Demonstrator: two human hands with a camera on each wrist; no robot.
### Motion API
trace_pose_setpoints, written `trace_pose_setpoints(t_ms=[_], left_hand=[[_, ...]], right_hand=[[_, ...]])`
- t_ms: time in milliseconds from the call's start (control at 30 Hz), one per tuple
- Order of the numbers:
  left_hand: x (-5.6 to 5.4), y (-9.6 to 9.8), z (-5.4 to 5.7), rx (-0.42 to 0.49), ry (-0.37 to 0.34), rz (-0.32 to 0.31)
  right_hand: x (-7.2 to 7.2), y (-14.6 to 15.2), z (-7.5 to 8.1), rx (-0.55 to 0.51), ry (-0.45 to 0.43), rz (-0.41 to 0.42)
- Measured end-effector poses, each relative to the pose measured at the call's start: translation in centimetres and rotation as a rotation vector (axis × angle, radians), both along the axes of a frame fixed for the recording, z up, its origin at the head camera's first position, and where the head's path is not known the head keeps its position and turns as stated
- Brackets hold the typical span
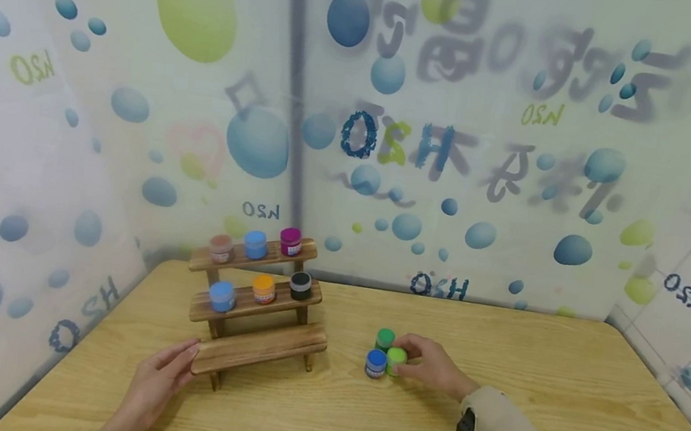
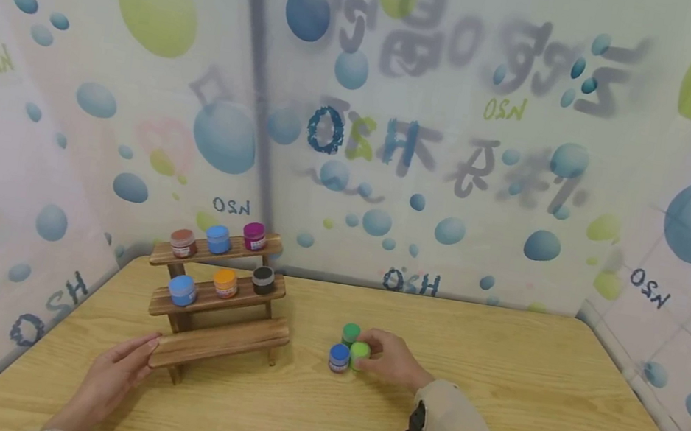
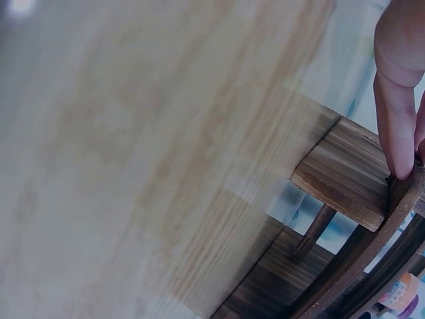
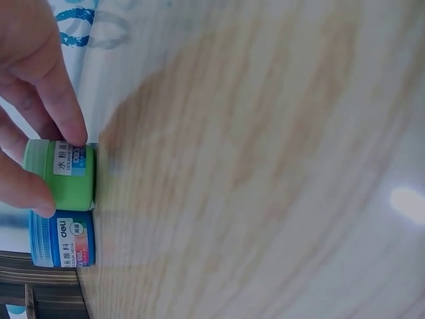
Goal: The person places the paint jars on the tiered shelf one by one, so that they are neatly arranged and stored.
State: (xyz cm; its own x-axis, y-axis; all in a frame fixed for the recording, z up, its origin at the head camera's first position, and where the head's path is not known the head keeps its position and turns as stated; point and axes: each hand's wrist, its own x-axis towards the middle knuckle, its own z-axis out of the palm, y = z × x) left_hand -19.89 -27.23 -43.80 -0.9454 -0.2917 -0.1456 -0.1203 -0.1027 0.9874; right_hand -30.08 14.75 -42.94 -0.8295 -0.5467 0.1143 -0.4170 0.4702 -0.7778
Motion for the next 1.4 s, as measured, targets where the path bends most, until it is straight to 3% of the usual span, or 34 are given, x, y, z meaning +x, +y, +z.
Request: trace_pose_setpoints(t_ms=[500,800,1100,1400], left_hand=[[0.0,0.0,-0.1,-0.009,-0.001,-0.002],[-0.1,0.1,0.0,-0.024,-0.015,0.004],[-0.1,0.1,0.1,-0.016,-0.003,0.005],[-0.1,0.1,0.0,-0.019,-0.002,0.005]], right_hand=[[-0.7,0.4,1.6,0.032,0.077,-0.023],[-1.3,-0.1,4.2,-0.003,0.185,0.002],[-1.6,-1.3,6.1,0.025,0.175,0.048],[-1.7,-3.5,7.0,0.026,0.198,0.116]])
